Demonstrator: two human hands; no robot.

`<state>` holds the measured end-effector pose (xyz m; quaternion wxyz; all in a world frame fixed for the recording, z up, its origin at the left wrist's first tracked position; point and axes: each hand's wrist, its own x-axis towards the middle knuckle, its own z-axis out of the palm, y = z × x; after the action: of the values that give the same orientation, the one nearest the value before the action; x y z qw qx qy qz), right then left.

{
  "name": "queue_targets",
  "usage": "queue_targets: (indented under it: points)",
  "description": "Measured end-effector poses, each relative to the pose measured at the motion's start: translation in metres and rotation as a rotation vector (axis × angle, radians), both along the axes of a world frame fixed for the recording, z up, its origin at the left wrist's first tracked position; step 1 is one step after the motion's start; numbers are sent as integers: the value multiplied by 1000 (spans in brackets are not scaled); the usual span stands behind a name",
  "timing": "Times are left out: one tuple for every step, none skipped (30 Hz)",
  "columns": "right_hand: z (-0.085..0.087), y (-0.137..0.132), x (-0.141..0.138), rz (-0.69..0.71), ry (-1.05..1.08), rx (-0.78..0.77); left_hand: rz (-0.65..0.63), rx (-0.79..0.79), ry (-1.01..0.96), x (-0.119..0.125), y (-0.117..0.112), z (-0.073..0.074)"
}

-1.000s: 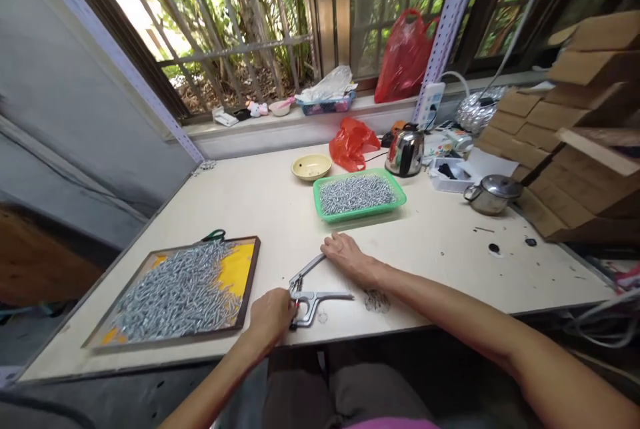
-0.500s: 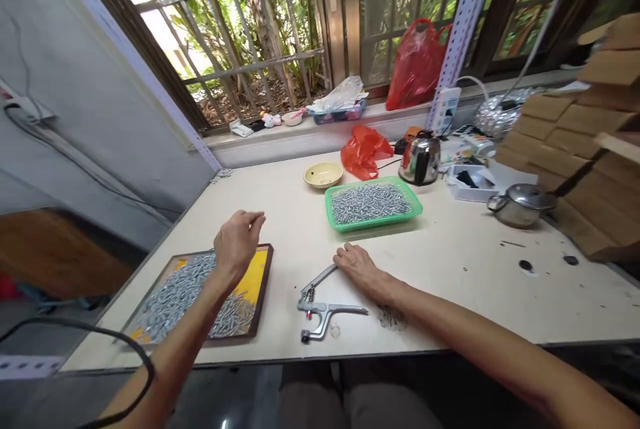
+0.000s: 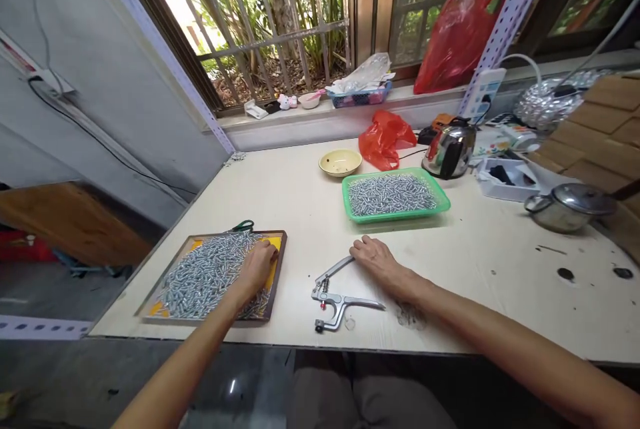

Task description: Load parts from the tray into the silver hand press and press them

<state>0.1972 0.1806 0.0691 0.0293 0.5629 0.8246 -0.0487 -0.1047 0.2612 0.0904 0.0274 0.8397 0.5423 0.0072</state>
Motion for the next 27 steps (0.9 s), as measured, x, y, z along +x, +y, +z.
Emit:
queue_targets:
  points:
    - [2, 0, 0, 1, -1, -7, 34, 12, -50, 0, -1, 2]
    - [4, -1, 1, 2, -1, -14, 88, 16, -123, 0, -3, 5]
    - [6, -2, 1, 3, -2, -21, 160, 2, -216, 2, -8, 9]
    - [9, -2, 1, 6, -1, -26, 237, -41, -330, 5, -16, 13]
    - [11, -2, 2, 8, 2, -30, 311, -116, -457, 11, -26, 17]
    - [12, -2, 2, 9, 6, -34, 372, -225, -580, 18, -38, 22]
    - [13, -2, 3, 10, 10, -37, 413, -354, -694, 26, -51, 25]
    - [12, -1, 3, 10, 14, -39, 434, -481, -777, 35, -65, 27]
    - [11, -1, 4, 10, 21, -37, 447, -589, -822, 44, -78, 28]
    - [10, 0, 4, 10, 31, -33, 462, -669, -835, 52, -89, 27]
    - [8, 0, 5, 11, 40, -28, 481, -726, -823, 60, -99, 25]
    - [6, 1, 5, 11, 49, -24, 506, -761, -798, 66, -106, 21]
    - [4, 1, 6, 12, 58, -20, 536, -782, -771, 70, -111, 17]
    - [3, 1, 6, 14, 65, -16, 567, -795, -750, 72, -115, 13]
    - [3, 1, 6, 16, 70, -12, 592, -806, -736, 73, -116, 9]
    - [3, 1, 6, 16, 72, -8, 606, -816, -733, 73, -117, 6]
    - [3, 0, 6, 15, 72, -4, 613, -826, -738, 72, -117, 2]
    - [4, 0, 6, 13, 70, -1, 611, -836, -749, 71, -117, 0]
    - [5, -1, 6, 12, 68, 1, 605, -846, -761, 70, -117, -3]
    - [6, -1, 6, 10, 66, 3, 598, -857, -772, 70, -117, -5]
    - [6, -1, 6, 11, 65, 3, 593, -866, -778, 69, -116, -6]
    - [5, -1, 6, 12, 64, 2, 591, -872, -779, 69, -116, -8]
    - [4, 0, 6, 14, 63, 1, 594, -878, -775, 70, -116, -8]
    - [3, 1, 5, 15, 62, 0, 598, -884, -766, 70, -116, -9]
    - [2, 2, 5, 16, 64, -1, 601, -890, -754, 71, -115, -9]
    - [0, 2, 6, 17, 66, 1, 601, -900, -737, 72, -115, -8]
    - [-1, 3, 6, 18, 68, 6, 600, -913, -715, 72, -115, -7]
